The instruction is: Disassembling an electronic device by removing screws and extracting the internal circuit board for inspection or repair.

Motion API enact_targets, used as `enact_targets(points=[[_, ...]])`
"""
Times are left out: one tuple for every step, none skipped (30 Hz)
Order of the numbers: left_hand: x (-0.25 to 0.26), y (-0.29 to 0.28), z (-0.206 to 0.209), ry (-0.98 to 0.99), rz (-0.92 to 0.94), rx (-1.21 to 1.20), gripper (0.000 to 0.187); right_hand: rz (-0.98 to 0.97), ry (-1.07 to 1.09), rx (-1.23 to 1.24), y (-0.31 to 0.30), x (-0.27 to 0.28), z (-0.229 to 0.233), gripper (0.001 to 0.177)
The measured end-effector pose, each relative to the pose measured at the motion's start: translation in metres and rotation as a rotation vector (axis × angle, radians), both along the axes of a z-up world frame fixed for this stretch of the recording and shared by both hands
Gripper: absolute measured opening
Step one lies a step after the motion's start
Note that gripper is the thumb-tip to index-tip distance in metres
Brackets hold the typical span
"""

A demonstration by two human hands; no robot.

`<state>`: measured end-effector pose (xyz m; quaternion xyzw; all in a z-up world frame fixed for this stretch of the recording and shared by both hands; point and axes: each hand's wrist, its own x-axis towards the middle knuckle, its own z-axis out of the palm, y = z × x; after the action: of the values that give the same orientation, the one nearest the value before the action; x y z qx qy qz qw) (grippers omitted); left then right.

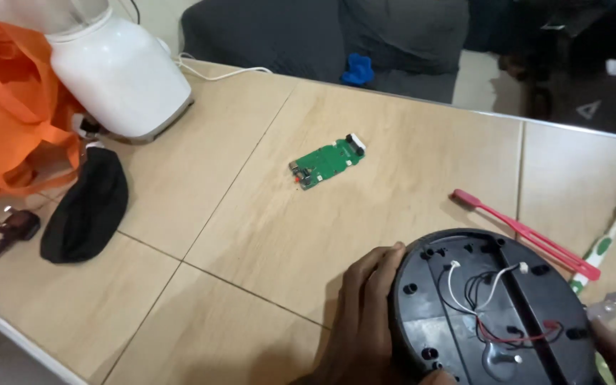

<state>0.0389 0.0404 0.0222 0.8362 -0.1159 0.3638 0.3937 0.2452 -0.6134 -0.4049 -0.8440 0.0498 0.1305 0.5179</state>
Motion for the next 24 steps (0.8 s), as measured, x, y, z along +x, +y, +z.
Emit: enact_targets(points=[[0.0, 0.001, -0.004, 0.06, -0.07, -0.06, 0.091, -0.011, -0.003, -0.028, 0.067, -0.028, 0.036, 0.041], [-0.001, 0.003, -0.006, 0.12, -0.146, -0.108, 0.092, -0.026, -0.007, -0.047, 0.146, -0.073, 0.077, 0.042], [0.003, 0.011, -0.005, 0.108, -0.158, -0.102, 0.092, -0.038, -0.019, -0.042, 0.258, -0.073, 0.159, 0.042], [-0.001, 0.01, -0.006, 0.16, -0.162, -0.059, 0.094, -0.269, -0.106, 0.209, 0.337, -0.124, 0.262, 0.043], [-0.004, 0.01, -0.008, 0.209, -0.168, -0.014, 0.097, -0.503, -0.196, 0.463, 0.397, -0.203, 0.365, 0.061], [-0.008, 0.009, -0.006, 0.216, -0.178, -0.018, 0.097, -0.513, -0.193, 0.455, 0.412, -0.217, 0.37, 0.061], [-0.012, 0.008, -0.003, 0.191, -0.238, -0.061, 0.091, -0.435, -0.553, 0.15, 0.428, -0.23, 0.376, 0.027], [-0.01, 0.01, 0.0, 0.144, -0.284, -0.094, 0.087, -0.321, -0.917, -0.15, 0.446, -0.234, 0.38, 0.01], [-0.004, 0.012, 0.001, 0.129, -0.281, -0.088, 0.087, -0.32, -0.932, -0.142, 0.439, -0.221, 0.38, 0.01], [-0.007, 0.01, 0.0, 0.075, -0.305, -0.091, 0.084, -0.235, -1.001, -0.285, 0.428, -0.218, 0.381, 0.013], [-0.009, 0.009, -0.001, 0.02, -0.33, -0.094, 0.083, -0.143, -1.064, -0.427, 0.418, -0.215, 0.382, 0.019], [-0.012, 0.007, 0.002, 0.022, -0.336, -0.095, 0.083, -0.147, -1.061, -0.431, 0.423, -0.221, 0.388, 0.019], [-0.014, 0.005, 0.005, 0.0, -0.365, -0.146, 0.076, -0.167, -0.95, -0.391, 0.429, -0.227, 0.396, 0.018], [-0.012, 0.004, 0.008, -0.039, -0.395, -0.194, 0.071, -0.189, -0.855, -0.349, 0.435, -0.226, 0.403, 0.018], [-0.007, 0.005, 0.01, -0.053, -0.403, -0.191, 0.071, -0.198, -0.869, -0.35, 0.439, -0.224, 0.409, 0.018], [-0.008, 0.006, 0.011, -0.05, -0.413, -0.177, 0.067, -0.181, -0.867, -0.371, 0.443, -0.228, 0.415, 0.017], [-0.009, 0.007, 0.011, -0.046, -0.423, -0.163, 0.064, -0.163, -0.864, -0.392, 0.447, -0.232, 0.421, 0.019], [-0.009, 0.008, 0.013, -0.045, -0.427, -0.167, 0.064, -0.165, -0.862, -0.397, 0.451, -0.238, 0.412, 0.019], [-0.009, 0.01, 0.014, -0.005, -0.455, -0.17, 0.061, -0.28, -0.921, -0.413, 0.456, -0.244, 0.403, 0.014], [-0.005, 0.011, 0.016, 0.026, -0.49, -0.167, 0.059, -0.405, -0.988, -0.427, 0.46, -0.248, 0.394, 0.011], [-0.001, 0.012, 0.018, 0.02, -0.5, -0.166, 0.059, -0.415, -0.994, -0.431, 0.464, -0.244, 0.396, 0.011], [0.001, 0.013, 0.019, 0.044, -0.457, -0.144, 0.061, -0.425, -1.066, -0.425, 0.467, -0.244, 0.399, 0.01], [0.003, 0.014, 0.02, 0.068, -0.415, -0.122, 0.063, -0.433, -1.138, -0.418, 0.471, -0.244, 0.401, 0.011], [0.005, 0.013, 0.02, 0.073, -0.429, -0.125, 0.063, -0.443, -1.132, -0.43, 0.47, -0.243, 0.401, 0.011]])
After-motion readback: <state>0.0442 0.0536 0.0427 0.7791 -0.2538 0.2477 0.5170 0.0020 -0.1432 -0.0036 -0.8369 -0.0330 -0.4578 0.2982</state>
